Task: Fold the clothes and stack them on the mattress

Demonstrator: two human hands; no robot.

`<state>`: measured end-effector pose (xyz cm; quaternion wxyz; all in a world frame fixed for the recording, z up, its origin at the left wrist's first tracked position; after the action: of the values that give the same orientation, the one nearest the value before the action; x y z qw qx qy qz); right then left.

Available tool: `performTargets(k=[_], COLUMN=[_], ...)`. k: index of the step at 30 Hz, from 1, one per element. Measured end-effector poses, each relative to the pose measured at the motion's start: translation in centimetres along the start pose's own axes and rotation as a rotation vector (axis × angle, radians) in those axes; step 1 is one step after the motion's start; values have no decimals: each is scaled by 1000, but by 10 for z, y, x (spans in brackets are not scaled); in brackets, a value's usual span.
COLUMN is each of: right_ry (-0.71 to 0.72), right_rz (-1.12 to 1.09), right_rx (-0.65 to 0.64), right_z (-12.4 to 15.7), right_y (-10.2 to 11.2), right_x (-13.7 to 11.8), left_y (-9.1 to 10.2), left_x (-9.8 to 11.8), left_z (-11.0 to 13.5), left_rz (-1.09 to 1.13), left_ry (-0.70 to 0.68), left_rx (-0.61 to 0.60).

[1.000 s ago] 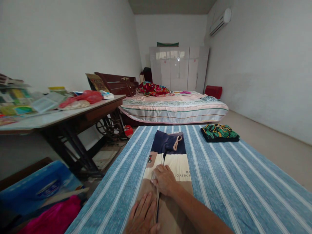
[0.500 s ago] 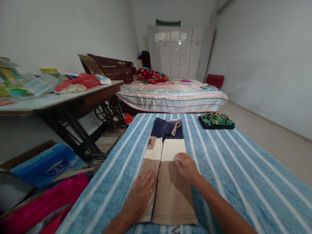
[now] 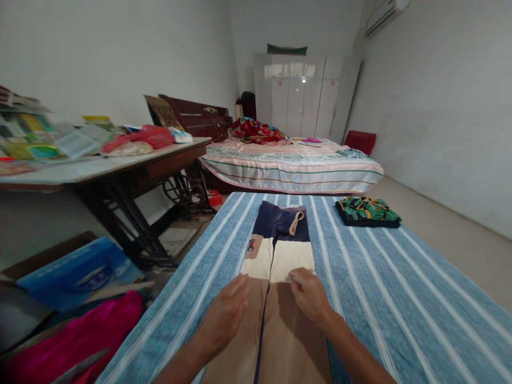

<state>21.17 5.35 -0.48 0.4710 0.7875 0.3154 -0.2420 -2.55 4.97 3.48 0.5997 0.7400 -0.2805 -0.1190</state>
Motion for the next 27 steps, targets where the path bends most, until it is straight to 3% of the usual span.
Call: performTargets(k=[3,6,8,10,16,21,27], right_ry=[-148,-480,-691,-799,-949,-969,-964], right_rz=[-27,-153,-251,-301,-363,-399,-384], right_rx=[8,-56,-97,-99,-13,-8,-88], right_z=[-24,-58,-82,-105,-152,-165,-168], right_y=[-8,-20,-29,-36,-37,-27,-21], right_x=[-1,-2,0,6,40,57,68], left_y=[-6,-25,-40,-55,-77,-73,-65], left_x=[-14,-24,-30,-35,-45,-44,-39], left_z=[-45,-85,-104,-116,-122,-123,-129], left_rz=[-31,-53,-74,-102,-129,-138,-189], left_ry=[67,87,77,84,104,132,154], left_rx=[-2,2,24,29,-66,-101,-135])
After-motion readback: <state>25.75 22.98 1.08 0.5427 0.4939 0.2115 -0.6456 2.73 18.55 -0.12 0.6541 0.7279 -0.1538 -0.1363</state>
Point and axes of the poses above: each hand's wrist, its own z-axis away from the middle knuckle, its own y-axis out of the back of the hand, x = y × z, the point moved 1 cm from there along -z, towards the middle knuckle, and after that the axes turned 7 degrees about x, right-handed, at the moved point
